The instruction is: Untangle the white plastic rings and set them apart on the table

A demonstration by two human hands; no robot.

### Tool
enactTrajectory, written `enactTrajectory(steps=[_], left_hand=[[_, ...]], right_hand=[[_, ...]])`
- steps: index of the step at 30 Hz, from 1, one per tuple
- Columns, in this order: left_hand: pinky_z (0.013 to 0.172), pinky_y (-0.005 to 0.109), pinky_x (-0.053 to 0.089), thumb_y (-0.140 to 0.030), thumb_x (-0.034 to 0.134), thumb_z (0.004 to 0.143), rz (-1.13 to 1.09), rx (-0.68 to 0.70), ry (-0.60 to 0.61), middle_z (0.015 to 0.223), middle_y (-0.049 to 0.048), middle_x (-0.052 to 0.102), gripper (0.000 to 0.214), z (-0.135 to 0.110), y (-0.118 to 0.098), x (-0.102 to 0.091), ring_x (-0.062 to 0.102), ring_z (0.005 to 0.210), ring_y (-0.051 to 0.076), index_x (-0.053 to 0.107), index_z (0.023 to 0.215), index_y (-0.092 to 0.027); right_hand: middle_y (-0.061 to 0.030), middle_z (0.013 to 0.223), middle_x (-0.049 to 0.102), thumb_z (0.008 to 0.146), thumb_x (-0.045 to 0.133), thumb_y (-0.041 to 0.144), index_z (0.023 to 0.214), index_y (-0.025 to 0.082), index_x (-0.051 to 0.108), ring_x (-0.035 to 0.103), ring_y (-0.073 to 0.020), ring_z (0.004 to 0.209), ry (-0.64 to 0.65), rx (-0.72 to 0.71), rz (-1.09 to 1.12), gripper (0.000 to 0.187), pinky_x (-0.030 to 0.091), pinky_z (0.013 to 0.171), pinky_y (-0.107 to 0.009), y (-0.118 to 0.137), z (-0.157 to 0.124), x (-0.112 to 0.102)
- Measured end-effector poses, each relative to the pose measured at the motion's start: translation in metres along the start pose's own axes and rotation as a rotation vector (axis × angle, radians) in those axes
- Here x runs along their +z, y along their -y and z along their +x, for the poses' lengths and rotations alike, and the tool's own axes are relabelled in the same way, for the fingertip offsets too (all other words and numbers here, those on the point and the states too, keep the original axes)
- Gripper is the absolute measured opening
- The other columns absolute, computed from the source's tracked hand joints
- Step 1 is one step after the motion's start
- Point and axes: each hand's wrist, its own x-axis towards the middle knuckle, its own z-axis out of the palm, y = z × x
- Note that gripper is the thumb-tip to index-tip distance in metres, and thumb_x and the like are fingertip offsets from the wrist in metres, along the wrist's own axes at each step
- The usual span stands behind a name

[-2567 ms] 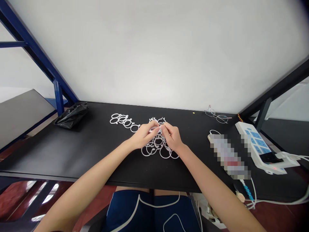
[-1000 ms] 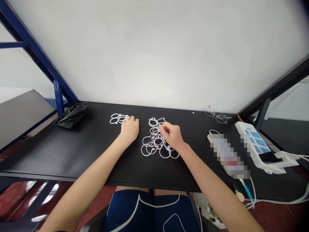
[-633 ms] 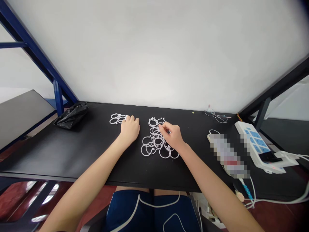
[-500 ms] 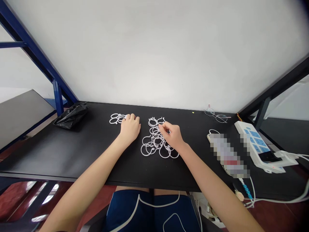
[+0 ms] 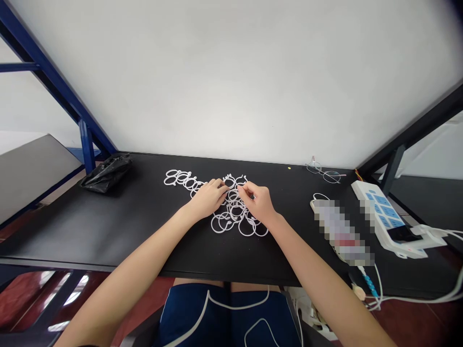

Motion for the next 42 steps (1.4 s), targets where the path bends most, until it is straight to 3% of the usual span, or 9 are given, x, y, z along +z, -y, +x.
enactTrajectory(steps=[42], left_hand=[[0.091, 0.039, 0.049, -0.024, 0.037, 0.098, -0.040, -0.006, 0.004, 0.111, 0.0112, 0.059, 0.028, 0.0001, 0.0009, 0.0020, 0.057, 0.101, 0.022, 0.061, 0.111, -0.016]], right_hand=[[0.0062, 0.051, 0.038, 0.094, 0.049, 0.032, 0.063, 0.021, 0.036, 0.034, -0.0083, 0.046, 0.012, 0.009, -0.010, 0.035, 0.031, 0.049, -0.024, -0.0004, -0.0008, 0.0008]])
